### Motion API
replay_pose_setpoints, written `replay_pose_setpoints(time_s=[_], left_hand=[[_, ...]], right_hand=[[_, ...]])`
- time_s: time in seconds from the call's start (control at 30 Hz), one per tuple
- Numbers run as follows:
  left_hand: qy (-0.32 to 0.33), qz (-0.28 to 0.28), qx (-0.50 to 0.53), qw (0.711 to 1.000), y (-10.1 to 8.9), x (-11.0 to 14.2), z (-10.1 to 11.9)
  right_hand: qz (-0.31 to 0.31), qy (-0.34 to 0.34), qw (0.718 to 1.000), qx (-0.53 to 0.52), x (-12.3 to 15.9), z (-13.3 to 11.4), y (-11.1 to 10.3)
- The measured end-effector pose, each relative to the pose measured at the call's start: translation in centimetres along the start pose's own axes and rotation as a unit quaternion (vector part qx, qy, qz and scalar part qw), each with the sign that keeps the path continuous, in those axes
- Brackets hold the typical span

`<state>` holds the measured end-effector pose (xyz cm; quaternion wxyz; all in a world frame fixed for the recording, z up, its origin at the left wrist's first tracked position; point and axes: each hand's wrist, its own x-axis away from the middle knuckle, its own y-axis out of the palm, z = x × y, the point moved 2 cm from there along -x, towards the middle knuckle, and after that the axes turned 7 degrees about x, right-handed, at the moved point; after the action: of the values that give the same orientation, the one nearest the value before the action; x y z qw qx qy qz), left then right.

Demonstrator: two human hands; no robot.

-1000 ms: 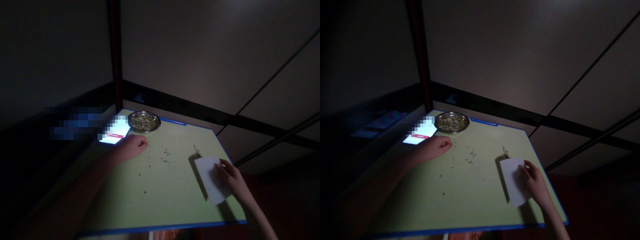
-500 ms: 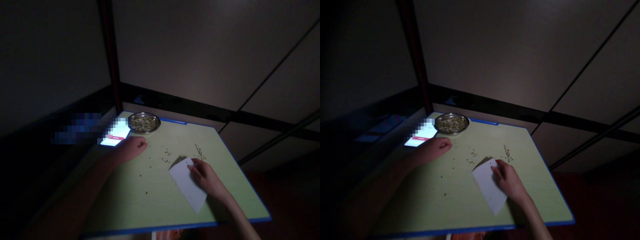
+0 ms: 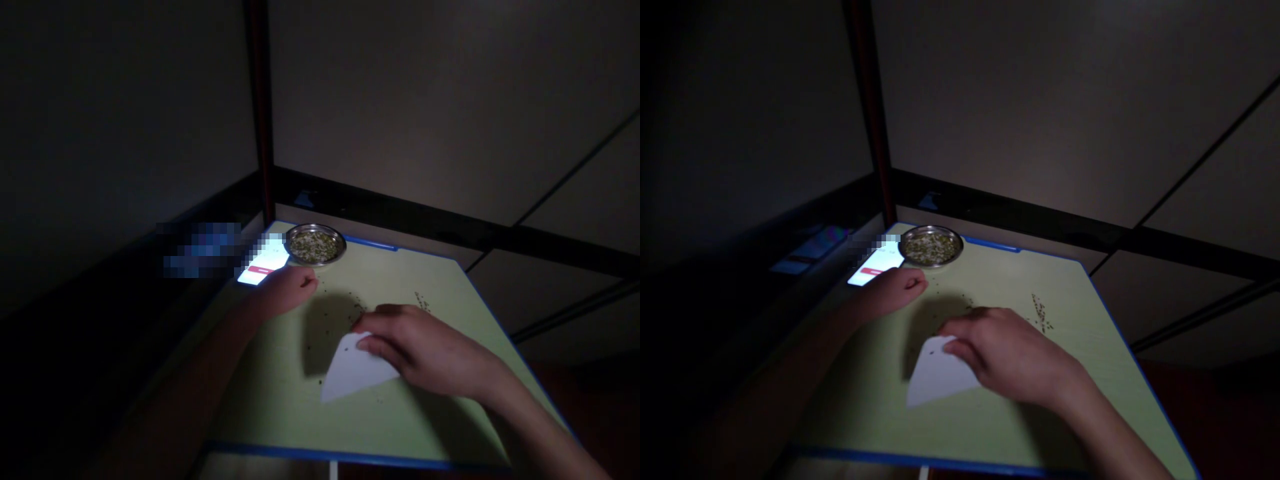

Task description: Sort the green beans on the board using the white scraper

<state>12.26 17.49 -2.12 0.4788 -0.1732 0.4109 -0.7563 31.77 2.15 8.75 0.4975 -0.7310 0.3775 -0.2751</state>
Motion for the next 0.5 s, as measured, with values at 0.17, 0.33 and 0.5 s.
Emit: replay_pose_setpoints(time_s=[0.17, 0.33, 0.5], left_hand=[[-0.025, 0.001, -0.017, 1.0, -0.7, 0.1, -0.1], [-0.023, -0.001, -0.027, 0.999, -0.9, -0.1, -0.2], [-0.012, 0.004, -0.031, 0.999, -0.9, -0.4, -0.4]], right_hand=[[-0.087, -0.118, 0.988, 0.057, -4.6, -2.5, 1.9], [-0.075, -0.131, 0.987, 0.054, -6.8, -1.3, 3.7], [-0.054, -0.097, 0.992, 0.059, -8.3, 0.6, 3.6]])
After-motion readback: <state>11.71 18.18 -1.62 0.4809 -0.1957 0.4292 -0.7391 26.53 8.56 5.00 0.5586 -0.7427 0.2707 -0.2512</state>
